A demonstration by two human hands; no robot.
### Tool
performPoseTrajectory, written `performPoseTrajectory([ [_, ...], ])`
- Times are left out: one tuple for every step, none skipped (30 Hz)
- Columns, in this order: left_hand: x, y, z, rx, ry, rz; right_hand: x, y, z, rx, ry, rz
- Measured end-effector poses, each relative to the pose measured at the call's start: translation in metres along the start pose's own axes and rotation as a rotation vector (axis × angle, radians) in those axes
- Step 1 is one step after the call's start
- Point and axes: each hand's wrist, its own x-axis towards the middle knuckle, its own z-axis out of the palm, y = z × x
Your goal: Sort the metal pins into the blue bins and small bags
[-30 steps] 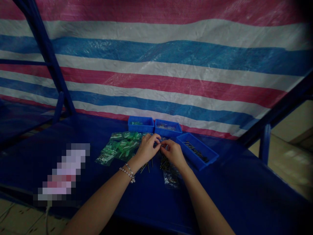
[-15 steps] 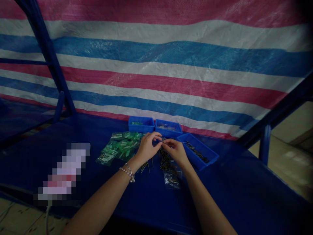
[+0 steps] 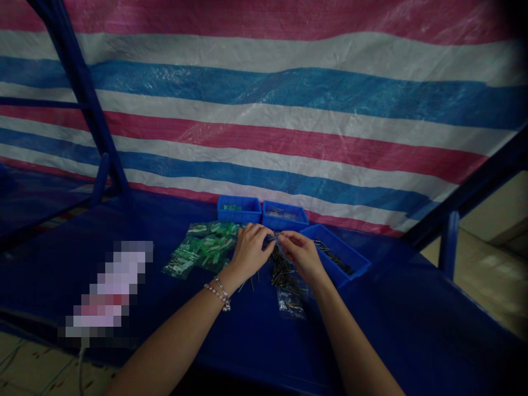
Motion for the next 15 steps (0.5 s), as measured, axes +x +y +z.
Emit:
performPoseTrajectory([
  [0.0001,0.0003,-0.0003,0.002,0.000,-0.002,-0.0003,-0.0003,0.0004,-0.001,-0.004,0.001],
  [0.0002,0.0005,-0.0004,0.002,-0.002,-0.003,-0.0006,-0.0006,0.0008,-0.003,-0.008,0.002],
  [0.0003,0.0005,-0.0005,0.000,-0.005,-0.004,-0.0008,-0.0010,0.0011,-0.007,-0.013,0.004],
  [0.0003,0.0005,-0.0006,-0.002,-0.008,-0.004,-0.0010,-0.0014,0.0013,-0.011,-0.018,0.005],
  [0.0003,0.0004,-0.0006,-0.003,-0.009,-0.003,-0.0011,-0.0018,0.0013,-0.014,-0.025,0.007],
  [0.0003,0.0002,-0.0007,-0.001,-0.007,-0.001,-0.0011,-0.0020,0.0012,-0.015,-0.031,0.008],
  [0.0003,0.0000,-0.0008,0.003,-0.004,0.002,-0.0009,-0.0021,0.0008,-0.015,-0.037,0.009],
  [0.0002,-0.0002,-0.0009,0.009,0.000,0.006,-0.0006,-0.0022,0.0002,-0.015,-0.040,0.008],
  [0.0002,-0.0005,-0.0011,0.015,0.005,0.010,-0.0003,-0.0022,-0.0005,-0.016,-0.042,0.007],
  [0.0002,-0.0007,-0.0012,0.022,0.009,0.014,0.0001,-0.0021,-0.0012,-0.015,-0.043,0.007],
  [0.0002,-0.0010,-0.0014,0.029,0.012,0.017,0.0005,-0.0020,-0.0020,-0.015,-0.041,0.007],
  [0.0002,-0.0013,-0.0016,0.034,0.016,0.019,0.0008,-0.0019,-0.0027,-0.017,-0.038,0.009],
  [0.0003,-0.0016,-0.0017,0.038,0.019,0.019,0.0010,-0.0018,-0.0033,-0.021,-0.035,0.011],
  [0.0004,-0.0019,-0.0019,0.041,0.022,0.018,0.0012,-0.0017,-0.0036,-0.028,-0.031,0.012],
  [0.0006,-0.0023,-0.0021,0.043,0.024,0.017,0.0012,-0.0017,-0.0037,-0.039,-0.028,0.009],
])
